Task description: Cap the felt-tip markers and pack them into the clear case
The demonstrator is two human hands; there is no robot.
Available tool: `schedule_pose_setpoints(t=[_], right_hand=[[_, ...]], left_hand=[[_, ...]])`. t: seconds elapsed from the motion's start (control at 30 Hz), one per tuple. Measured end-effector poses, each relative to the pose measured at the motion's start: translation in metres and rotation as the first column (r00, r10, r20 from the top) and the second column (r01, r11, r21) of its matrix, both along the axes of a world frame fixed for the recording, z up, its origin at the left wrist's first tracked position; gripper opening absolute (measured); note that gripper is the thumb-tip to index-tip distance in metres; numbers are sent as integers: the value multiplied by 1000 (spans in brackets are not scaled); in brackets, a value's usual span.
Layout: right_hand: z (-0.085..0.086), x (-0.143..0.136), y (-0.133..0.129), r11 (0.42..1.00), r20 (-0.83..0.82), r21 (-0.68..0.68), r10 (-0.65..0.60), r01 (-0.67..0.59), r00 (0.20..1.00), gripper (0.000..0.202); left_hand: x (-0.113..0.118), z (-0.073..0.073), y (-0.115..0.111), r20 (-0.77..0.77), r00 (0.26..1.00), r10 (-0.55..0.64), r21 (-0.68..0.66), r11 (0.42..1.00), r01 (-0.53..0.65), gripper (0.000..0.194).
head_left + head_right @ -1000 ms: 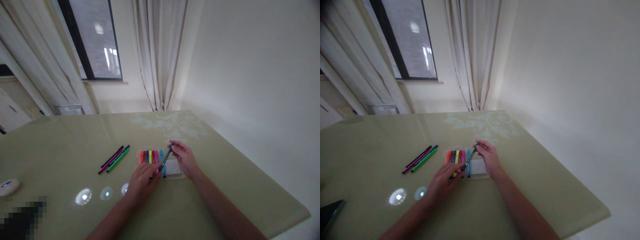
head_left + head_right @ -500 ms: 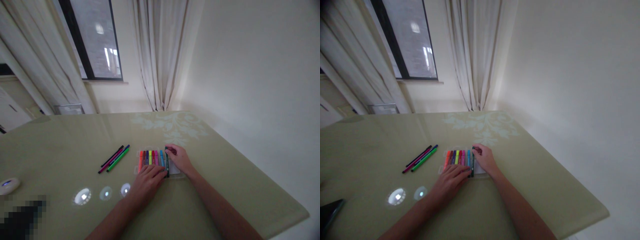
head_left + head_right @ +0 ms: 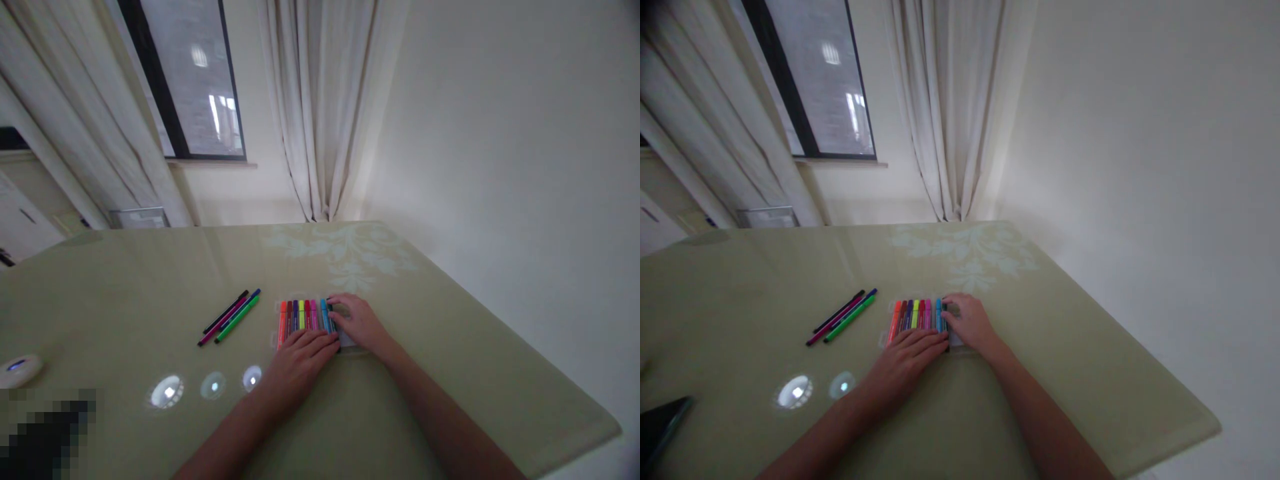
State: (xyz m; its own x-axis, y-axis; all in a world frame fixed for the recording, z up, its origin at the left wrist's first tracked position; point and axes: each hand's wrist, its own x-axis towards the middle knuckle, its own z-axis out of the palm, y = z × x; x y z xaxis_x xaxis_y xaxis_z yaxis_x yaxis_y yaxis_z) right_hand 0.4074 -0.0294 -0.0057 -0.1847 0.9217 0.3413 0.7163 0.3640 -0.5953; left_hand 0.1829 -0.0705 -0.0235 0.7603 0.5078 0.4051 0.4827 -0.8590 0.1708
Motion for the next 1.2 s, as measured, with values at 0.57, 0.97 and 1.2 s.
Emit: schedule_pose_setpoints(t=[0.57, 0.97, 1.2], right_hand=[[-2, 3, 1, 1000, 157, -23, -6, 10, 988, 23], [-1, 10, -4, 993, -37, 97, -61, 65, 997, 25], [3, 9, -5, 989, -43, 132, -68, 74, 997, 22]], left_hand=[[9, 5, -7, -61, 997, 38, 50, 998, -35, 36], [-70, 40, 40, -82, 606, 791, 109, 612, -783, 29], [-83, 44, 43, -249, 491, 835, 109, 528, -842, 25]])
